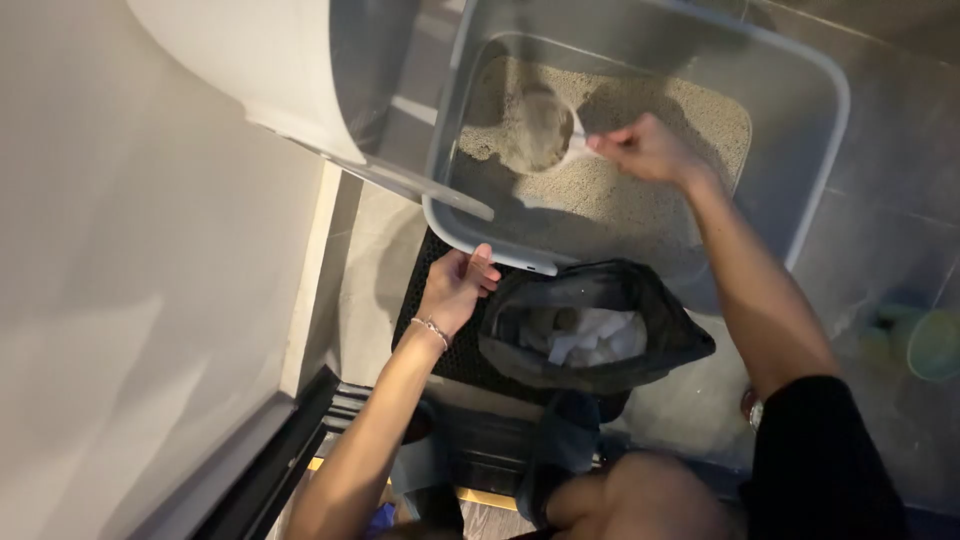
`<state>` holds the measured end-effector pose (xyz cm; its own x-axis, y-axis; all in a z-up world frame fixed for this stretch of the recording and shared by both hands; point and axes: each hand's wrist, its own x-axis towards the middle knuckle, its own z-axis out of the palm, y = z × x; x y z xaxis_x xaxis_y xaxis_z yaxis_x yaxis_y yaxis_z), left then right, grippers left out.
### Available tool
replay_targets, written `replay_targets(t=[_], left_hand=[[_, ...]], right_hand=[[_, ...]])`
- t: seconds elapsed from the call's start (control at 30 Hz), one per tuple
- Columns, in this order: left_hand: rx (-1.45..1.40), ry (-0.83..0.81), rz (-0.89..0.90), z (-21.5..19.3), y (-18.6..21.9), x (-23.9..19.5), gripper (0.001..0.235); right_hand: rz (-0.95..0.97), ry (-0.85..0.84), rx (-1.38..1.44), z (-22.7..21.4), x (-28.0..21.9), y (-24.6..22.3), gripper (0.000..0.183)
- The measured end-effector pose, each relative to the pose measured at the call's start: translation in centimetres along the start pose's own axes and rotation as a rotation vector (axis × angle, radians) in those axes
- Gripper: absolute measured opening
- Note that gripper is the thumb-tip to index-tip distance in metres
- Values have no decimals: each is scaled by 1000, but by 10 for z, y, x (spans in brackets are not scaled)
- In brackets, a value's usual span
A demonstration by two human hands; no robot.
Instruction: Scooping clumped waste from a pet litter box into a trash bag.
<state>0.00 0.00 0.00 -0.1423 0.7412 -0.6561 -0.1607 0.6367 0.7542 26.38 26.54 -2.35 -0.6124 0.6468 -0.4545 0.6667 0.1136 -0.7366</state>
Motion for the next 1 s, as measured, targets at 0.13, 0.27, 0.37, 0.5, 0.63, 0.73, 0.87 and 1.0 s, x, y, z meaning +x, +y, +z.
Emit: replay_targets(t=[0.13,0.27,0.37,0.5,0.63,0.73,0.87,1.0], left_hand=[[-7,-14,-10,1,0,2,42],[11,-11,2,1,0,0,42],[16,-7,12,0,-4,1,43],[10,-20,-1,1,-4,10,45],[22,-18,-26,0,0,3,46],[27,-19,-14,-2,2,4,47],[29,-45,-8,-4,-1,3,47],[189,-66,-99,-9,30,-7,51]], right_hand=[[245,-120,-187,35,3,-12,48],[406,-47,-329,79,20,-57,49],[342,-15,-145,91,32,-35,50],[181,15,156,102,23,2,47],[158,43,450,99,-8,-14,42],[154,154,438,95,-28,-32,43],[218,353,703,95,-56,-35,42],[288,515,664,81,-94,-36,45]])
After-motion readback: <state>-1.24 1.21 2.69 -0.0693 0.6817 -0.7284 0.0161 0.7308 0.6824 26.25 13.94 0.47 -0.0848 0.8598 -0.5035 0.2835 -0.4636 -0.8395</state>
